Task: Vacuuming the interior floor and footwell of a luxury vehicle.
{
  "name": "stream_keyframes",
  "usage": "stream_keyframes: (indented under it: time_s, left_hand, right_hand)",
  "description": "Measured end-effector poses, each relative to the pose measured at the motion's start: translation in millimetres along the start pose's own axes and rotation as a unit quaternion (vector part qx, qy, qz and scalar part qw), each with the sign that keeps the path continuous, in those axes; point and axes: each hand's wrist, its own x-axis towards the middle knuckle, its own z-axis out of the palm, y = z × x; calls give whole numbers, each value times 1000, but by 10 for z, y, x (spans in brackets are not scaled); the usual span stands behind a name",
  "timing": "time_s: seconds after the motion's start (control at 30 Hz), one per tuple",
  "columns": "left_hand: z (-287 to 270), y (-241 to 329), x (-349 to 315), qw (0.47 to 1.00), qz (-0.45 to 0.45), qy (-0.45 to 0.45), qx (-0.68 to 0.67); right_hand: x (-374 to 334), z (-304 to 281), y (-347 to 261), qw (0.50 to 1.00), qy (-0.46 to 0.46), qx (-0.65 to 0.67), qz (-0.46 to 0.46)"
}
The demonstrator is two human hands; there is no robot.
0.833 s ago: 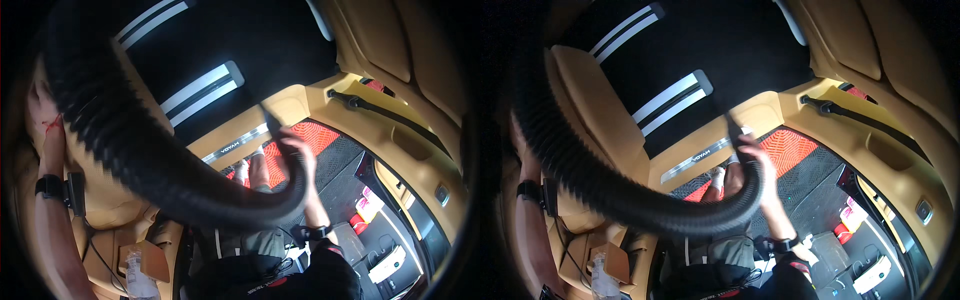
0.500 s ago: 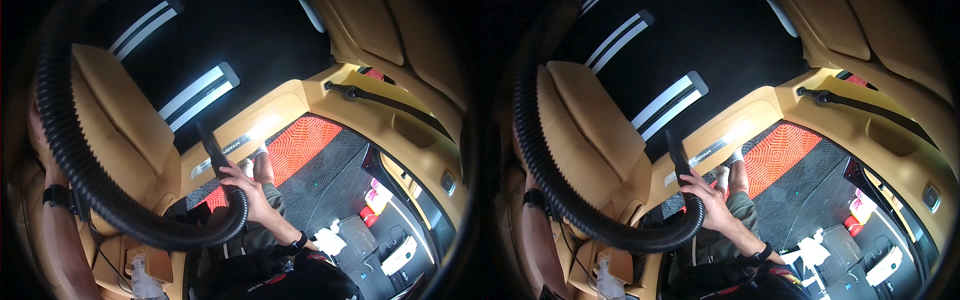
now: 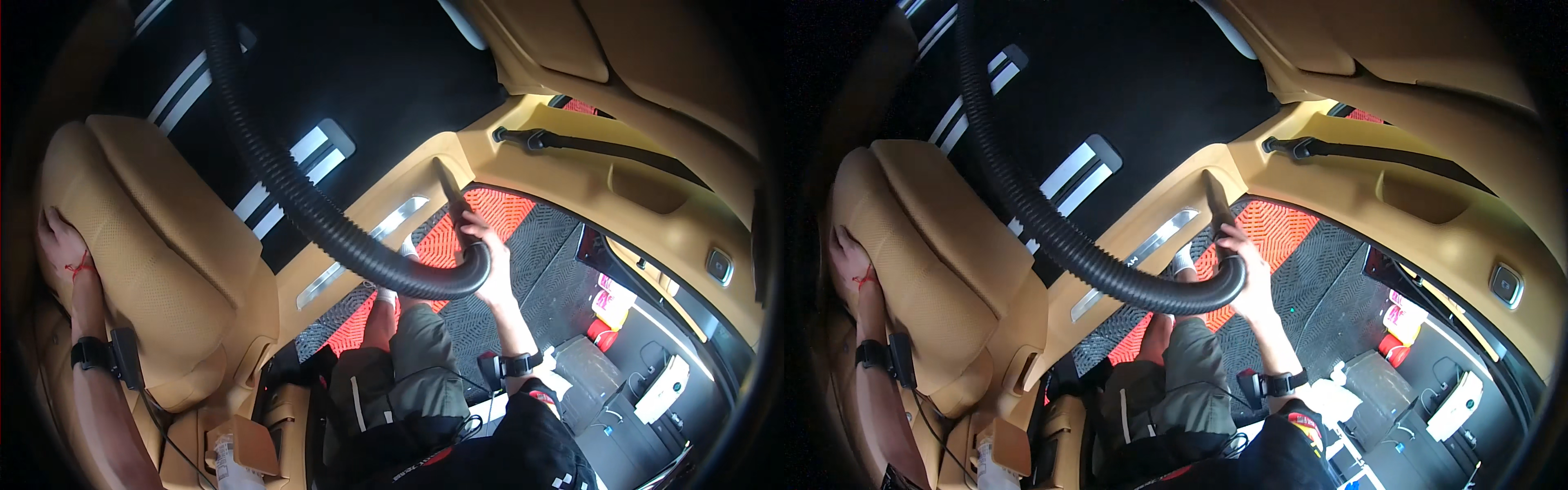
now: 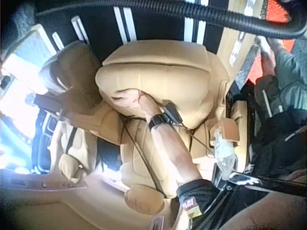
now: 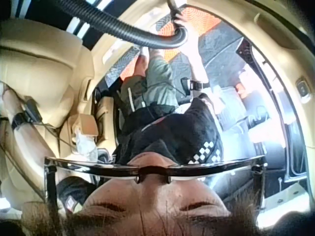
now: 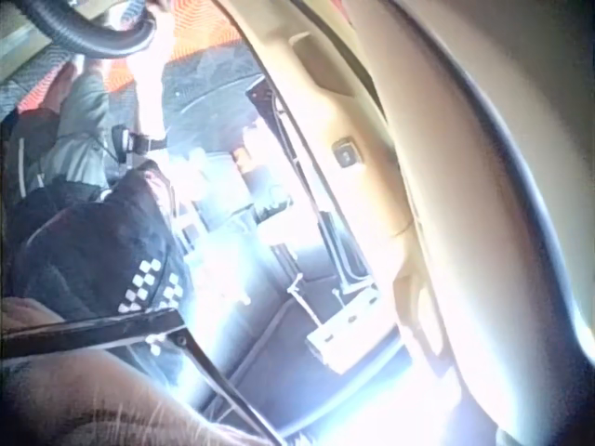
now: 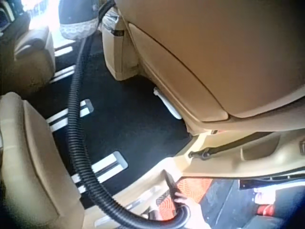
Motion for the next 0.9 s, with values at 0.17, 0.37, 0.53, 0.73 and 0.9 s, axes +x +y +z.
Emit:
stream_keyframes:
  time_s: [0.17, 0.37, 0.53, 0.73, 0.9]
  left_hand:
    - [21, -202, 185, 999, 25, 7, -31]
    - [104, -328, 237, 999, 33, 5, -18]
    - [34, -114, 123, 999, 9, -11, -45]
    - [32, -145, 123, 999, 15, -6, -36]
    - [33, -296, 217, 999, 46, -8, -25]
  right_hand:
    - [-62, 77, -47, 999, 31, 37, 3]
    - [-422, 222, -256, 986, -105, 126, 14]
    - [-459, 239, -128, 993, 26, 103, 46]
    - [-428, 100, -86, 985, -51, 150, 62]
    - [-342, -46, 193, 995, 84, 21, 51]
